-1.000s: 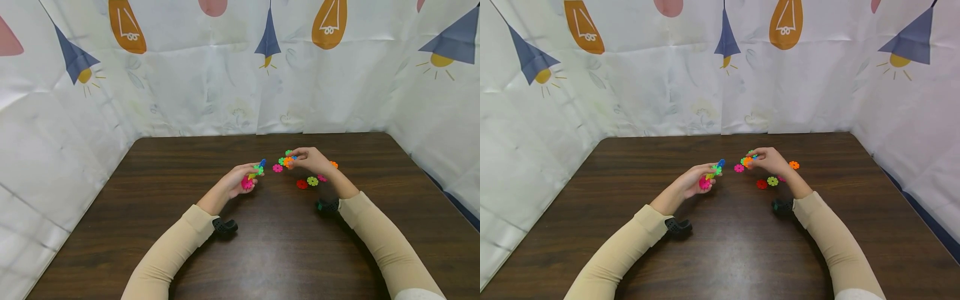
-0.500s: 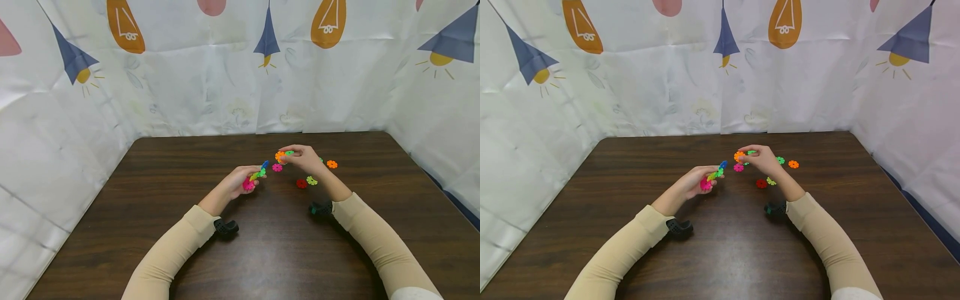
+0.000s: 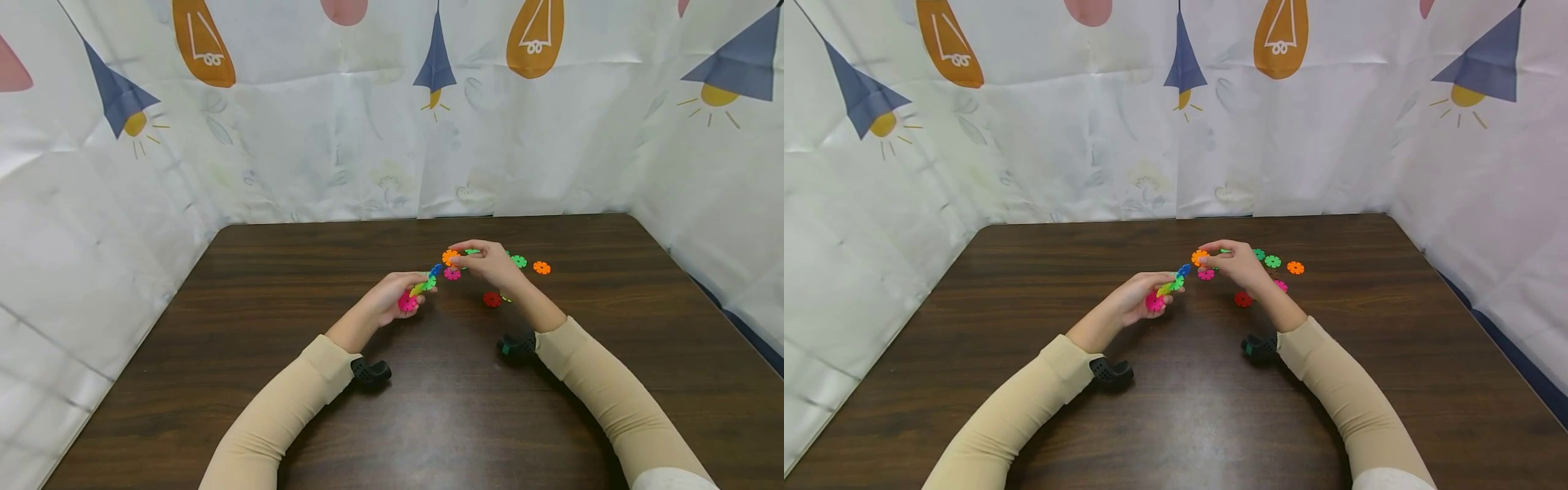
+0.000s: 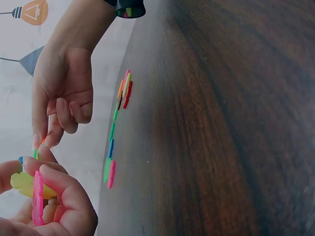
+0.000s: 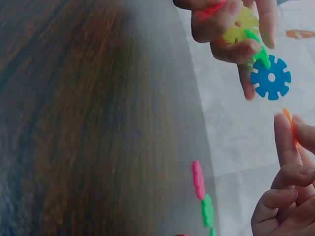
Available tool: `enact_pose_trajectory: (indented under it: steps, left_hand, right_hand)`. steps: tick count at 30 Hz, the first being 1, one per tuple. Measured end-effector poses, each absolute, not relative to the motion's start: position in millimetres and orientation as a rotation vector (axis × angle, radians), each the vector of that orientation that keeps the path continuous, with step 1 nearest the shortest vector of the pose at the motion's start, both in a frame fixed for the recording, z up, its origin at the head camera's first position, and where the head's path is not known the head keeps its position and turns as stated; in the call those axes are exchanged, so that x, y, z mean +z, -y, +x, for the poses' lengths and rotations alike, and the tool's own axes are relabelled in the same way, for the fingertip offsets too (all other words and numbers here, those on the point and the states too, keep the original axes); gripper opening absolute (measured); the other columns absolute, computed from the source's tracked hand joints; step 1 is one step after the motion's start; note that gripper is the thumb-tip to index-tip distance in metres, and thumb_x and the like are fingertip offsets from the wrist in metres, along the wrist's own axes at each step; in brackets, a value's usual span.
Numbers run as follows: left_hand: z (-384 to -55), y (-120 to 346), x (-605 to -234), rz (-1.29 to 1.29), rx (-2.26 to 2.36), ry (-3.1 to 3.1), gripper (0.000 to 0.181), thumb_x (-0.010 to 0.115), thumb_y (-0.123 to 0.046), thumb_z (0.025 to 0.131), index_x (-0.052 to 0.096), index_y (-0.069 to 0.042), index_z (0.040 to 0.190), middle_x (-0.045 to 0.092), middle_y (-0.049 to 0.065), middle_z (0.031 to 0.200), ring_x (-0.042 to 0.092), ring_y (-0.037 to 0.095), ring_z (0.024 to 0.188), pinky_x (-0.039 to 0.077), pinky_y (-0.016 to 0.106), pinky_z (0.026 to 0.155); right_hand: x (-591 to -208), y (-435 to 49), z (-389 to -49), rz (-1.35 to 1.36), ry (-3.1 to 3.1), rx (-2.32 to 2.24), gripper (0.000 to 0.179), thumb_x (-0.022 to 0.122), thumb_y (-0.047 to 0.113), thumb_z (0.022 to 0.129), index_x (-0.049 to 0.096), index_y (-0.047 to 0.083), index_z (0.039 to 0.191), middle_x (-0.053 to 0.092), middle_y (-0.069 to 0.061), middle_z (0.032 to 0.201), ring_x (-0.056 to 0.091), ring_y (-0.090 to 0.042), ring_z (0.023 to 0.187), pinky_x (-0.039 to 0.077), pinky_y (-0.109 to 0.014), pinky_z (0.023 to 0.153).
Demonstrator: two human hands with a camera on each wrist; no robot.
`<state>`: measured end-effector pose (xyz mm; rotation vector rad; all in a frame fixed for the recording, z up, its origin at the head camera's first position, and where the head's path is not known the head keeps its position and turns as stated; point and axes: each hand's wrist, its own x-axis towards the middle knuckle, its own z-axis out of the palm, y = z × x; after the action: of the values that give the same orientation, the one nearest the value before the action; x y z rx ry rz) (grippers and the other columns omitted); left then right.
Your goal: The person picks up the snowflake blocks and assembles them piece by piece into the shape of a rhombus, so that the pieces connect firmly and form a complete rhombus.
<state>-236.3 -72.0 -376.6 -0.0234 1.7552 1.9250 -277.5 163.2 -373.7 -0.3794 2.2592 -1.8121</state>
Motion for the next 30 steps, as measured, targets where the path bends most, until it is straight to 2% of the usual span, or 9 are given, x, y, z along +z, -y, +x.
enact_pose_trajectory:
  steps: [1,6,12,16,18,19,23,27,30]
  left_hand:
    - [-236.2,71.8,-376.7,-0.027,1.925,-1.754,0.043,0.053,-0.022,0.106,0.053,0.001,0.143,0.066,0.007,0.108,0.052,0.007,0.063,0.045,0.019,0.059]
    - [-235.5,71.6,-376.6,-0.025,1.927,-1.758,0.043,0.053,-0.022,0.106,0.053,0.001,0.142,0.066,0.007,0.107,0.052,0.007,0.062,0.044,0.019,0.059]
    - [-235.5,69.7,-377.4,-0.016,1.925,-1.752,0.043,0.054,-0.022,0.106,0.053,0.000,0.143,0.066,0.008,0.109,0.051,0.007,0.063,0.044,0.018,0.058]
    - [-235.4,68.1,-378.0,-0.032,1.916,-1.748,0.044,0.055,-0.026,0.106,0.055,0.002,0.140,0.066,0.005,0.105,0.051,0.006,0.062,0.044,0.018,0.057]
    - [-235.3,68.0,-378.5,-0.042,1.913,-1.745,0.047,0.055,-0.031,0.106,0.056,0.003,0.138,0.067,0.007,0.107,0.051,0.006,0.061,0.045,0.018,0.057]
    - [-235.2,68.2,-378.6,-0.045,1.911,-1.744,0.048,0.055,-0.033,0.106,0.057,0.004,0.137,0.067,0.008,0.108,0.051,0.006,0.061,0.046,0.017,0.057]
    - [-234.4,68.7,-377.9,-0.043,1.910,-1.744,0.053,0.054,-0.039,0.106,0.057,0.004,0.137,0.068,0.010,0.114,0.052,0.008,0.063,0.047,0.018,0.059]
    - [-234.7,68.6,-377.1,-0.044,1.916,-1.744,0.050,0.054,-0.038,0.106,0.058,0.002,0.136,0.069,0.008,0.111,0.052,0.008,0.063,0.047,0.018,0.059]
    - [-235.3,68.7,-377.2,-0.052,1.917,-1.745,0.049,0.055,-0.038,0.106,0.059,0.001,0.136,0.069,0.009,0.112,0.052,0.008,0.063,0.046,0.018,0.059]
  right_hand:
    - [-373.8,-162.4,-277.6,-0.391,-2.255,-1.813,0.039,0.072,0.018,0.098,0.065,0.000,0.133,0.064,-0.001,0.071,0.024,-0.014,0.050,0.027,-0.029,0.056]
    - [-373.3,-160.5,-277.4,-0.411,-2.262,-1.793,0.038,0.071,0.018,0.099,0.065,-0.001,0.132,0.049,0.003,0.059,0.023,-0.015,0.050,0.027,-0.030,0.057]
    - [-372.4,-159.2,-275.3,-0.409,-2.269,-1.777,0.038,0.072,0.018,0.098,0.066,0.000,0.131,0.064,-0.004,0.070,0.025,-0.014,0.050,0.029,-0.033,0.059]
    - [-374.1,-158.0,-274.7,-0.420,-2.292,-1.742,0.037,0.072,0.020,0.098,0.067,0.002,0.130,0.052,-0.002,0.063,0.026,-0.014,0.051,0.031,-0.032,0.060]
    - [-375.2,-157.5,-274.7,-0.428,-2.298,-1.726,0.038,0.072,0.021,0.098,0.067,0.002,0.131,0.042,0.001,0.059,0.025,-0.014,0.051,0.031,-0.032,0.061]
    - [-375.7,-157.4,-274.8,-0.435,-2.302,-1.719,0.038,0.072,0.021,0.098,0.067,0.002,0.131,0.042,0.001,0.059,0.025,-0.014,0.051,0.032,-0.033,0.062]
    - [-376.4,-156.7,-274.8,-0.451,-2.314,-1.705,0.038,0.072,0.022,0.098,0.067,0.002,0.131,0.047,0.000,0.060,0.025,-0.013,0.051,0.033,-0.035,0.064]
    - [-375.2,-155.4,-273.3,-0.450,-2.310,-1.716,0.038,0.072,0.021,0.099,0.067,0.002,0.131,0.055,-0.004,0.065,0.027,-0.014,0.051,0.034,-0.035,0.064]
    - [-373.4,-153.5,-269.9,-0.450,-2.310,-1.736,0.038,0.070,0.021,0.100,0.067,0.002,0.132,0.069,-0.005,0.074,0.047,-0.017,0.059,0.036,-0.033,0.065]
